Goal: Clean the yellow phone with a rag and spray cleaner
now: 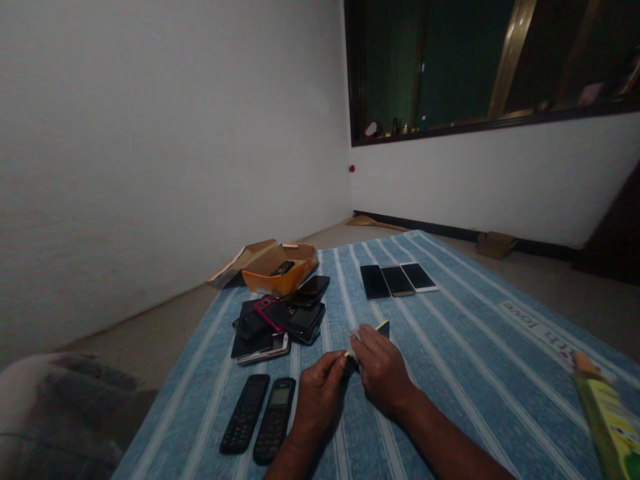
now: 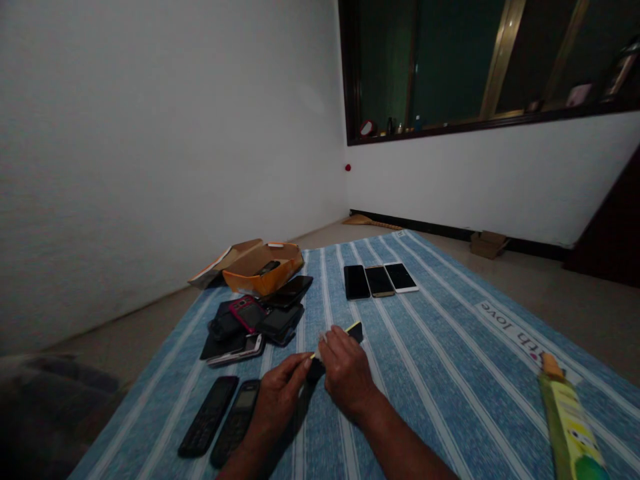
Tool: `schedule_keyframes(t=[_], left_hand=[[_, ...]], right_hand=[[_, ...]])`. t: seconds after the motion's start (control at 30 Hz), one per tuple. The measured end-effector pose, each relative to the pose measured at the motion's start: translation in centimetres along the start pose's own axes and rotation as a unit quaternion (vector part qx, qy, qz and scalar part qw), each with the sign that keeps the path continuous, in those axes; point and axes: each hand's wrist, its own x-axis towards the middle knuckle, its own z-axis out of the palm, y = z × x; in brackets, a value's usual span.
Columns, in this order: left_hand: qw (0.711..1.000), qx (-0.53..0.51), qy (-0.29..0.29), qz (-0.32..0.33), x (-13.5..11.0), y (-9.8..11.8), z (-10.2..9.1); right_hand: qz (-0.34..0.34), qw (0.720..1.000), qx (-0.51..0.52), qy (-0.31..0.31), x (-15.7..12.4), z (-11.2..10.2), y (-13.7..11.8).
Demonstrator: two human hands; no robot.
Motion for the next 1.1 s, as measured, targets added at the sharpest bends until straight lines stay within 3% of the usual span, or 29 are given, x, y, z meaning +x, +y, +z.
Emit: schedule_keyframes(t=[0.13, 0.27, 0.33, 0.47, 0.53, 0.6, 0.83, 1.1], left_hand=[[1.0, 0.003, -0.002, -0.007, 0.0, -0.1, 0.0], [1.0, 0.002, -0.002, -0.016, 0.0, -0.2, 0.0], [1.0, -0.003, -0.004, -0.021, 0.0, -0.2, 0.0], [1.0, -0.008, -0.003, -0.026, 0.1, 0.0, -0.1], [1.0, -0.006, -0.002, -0.026, 0.1, 0.0, -0.1], [1.0, -0.002, -0.002, -0.025, 0.1, 0.0, -0.1], [1.0, 0.008, 0.008, -0.016, 0.0, -0.2, -0.2], [1.0, 0.019, 0.009, -0.007, 0.0, -0.1, -0.1]], right_hand=[[0.072, 0.997, 0.015, 0.016, 0.2, -0.3, 2.1], [0.207, 0.972, 0.108, 0.03, 0.5, -0.5, 4.4], [0.292, 0.938, 0.184, 0.035, 0.6, -0.5, 4.7], [0.468, 0.831, 0.299, 0.036, 1.0, -0.6, 4.6], [0.519, 0.789, 0.329, 0.029, 1.1, -0.7, 4.5], [0.538, 0.768, 0.346, 0.022, 1.2, -0.8, 4.5], [0.541, 0.758, 0.365, 0.006, 1.4, -1.0, 4.4], [0.497, 0.807, 0.32, 0.002, 1.2, -0.9, 4.7]])
